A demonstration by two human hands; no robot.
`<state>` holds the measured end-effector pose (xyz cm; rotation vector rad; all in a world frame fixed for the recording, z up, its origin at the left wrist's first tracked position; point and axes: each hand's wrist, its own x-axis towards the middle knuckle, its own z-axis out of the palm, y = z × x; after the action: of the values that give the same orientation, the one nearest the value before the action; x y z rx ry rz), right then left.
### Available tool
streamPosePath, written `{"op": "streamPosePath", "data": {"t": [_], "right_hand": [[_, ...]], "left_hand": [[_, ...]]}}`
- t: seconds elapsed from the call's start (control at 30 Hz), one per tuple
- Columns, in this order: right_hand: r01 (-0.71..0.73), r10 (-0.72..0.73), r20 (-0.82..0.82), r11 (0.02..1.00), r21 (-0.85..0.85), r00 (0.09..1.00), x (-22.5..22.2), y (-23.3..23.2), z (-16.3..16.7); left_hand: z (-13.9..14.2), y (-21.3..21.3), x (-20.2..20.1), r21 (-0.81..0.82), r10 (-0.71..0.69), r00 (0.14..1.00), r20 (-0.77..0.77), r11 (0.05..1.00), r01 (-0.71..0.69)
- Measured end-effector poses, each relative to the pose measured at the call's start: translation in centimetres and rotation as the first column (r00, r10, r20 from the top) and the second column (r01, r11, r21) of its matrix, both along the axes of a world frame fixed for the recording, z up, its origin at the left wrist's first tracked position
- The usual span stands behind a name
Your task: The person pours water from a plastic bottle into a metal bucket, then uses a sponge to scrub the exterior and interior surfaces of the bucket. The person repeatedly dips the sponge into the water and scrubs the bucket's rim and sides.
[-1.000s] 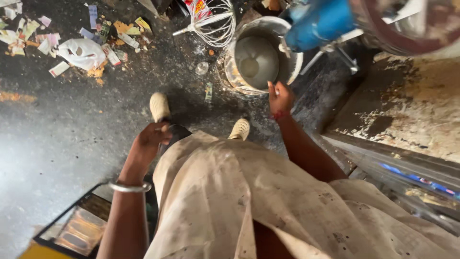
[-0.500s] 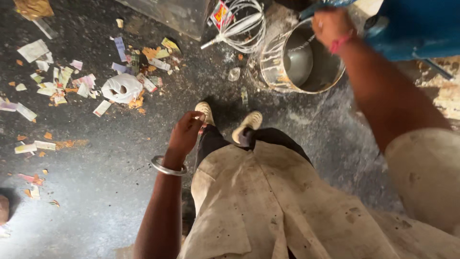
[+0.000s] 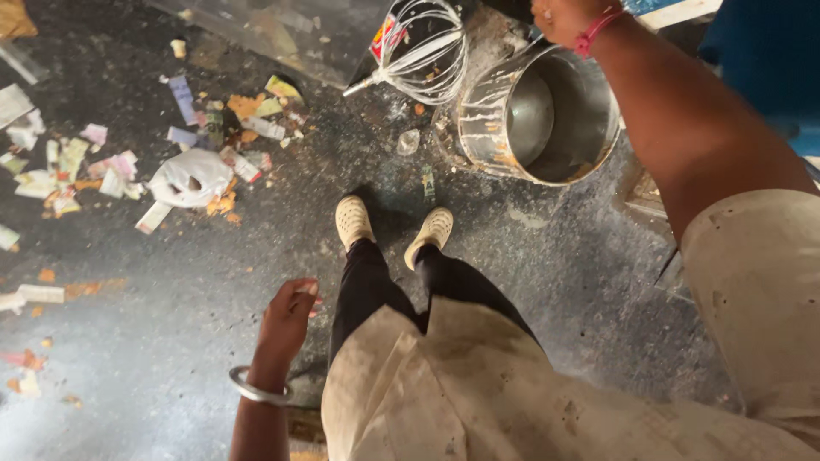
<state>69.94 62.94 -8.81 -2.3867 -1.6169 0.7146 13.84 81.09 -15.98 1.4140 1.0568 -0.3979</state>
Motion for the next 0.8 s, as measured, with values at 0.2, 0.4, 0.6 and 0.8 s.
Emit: {"op": "streamPosePath", "data": {"t": [0.2, 0.4, 0.6, 0.8], "right_hand": [[-0.126, 0.165, 0.199, 0.973, -0.195, 0.966, -0.5, -0.6, -5.7], [-0.15, 0.169, 0.067, 0.962, -0.228, 0.983, -2.5, -0.7, -13.4], [-0.359, 0.406, 0.072, 0.867, -0.347, 0.911, -5.1, -0.9, -20.8], [-0.463, 0.492, -0.084, 0.729, -0.505, 0.866, -8.6, -4.2, -24.3]], "left_hand": [[-4.3, -2.9, 5.5, -0.071, 0.042, 0.998, 0.052, 0.997, -0.038], [-9.4, -9.6, 13.9, -0.033, 0.029, 0.942, 0.334, 0.999, -0.019], [-12.9, -16.7, 17.6, -0.045, 0.012, 0.941, 0.337, 0.999, 0.003], [-16.3, -22.0, 11.2, -0.048, 0.149, 0.933, 0.327, 0.989, -0.141]]}}
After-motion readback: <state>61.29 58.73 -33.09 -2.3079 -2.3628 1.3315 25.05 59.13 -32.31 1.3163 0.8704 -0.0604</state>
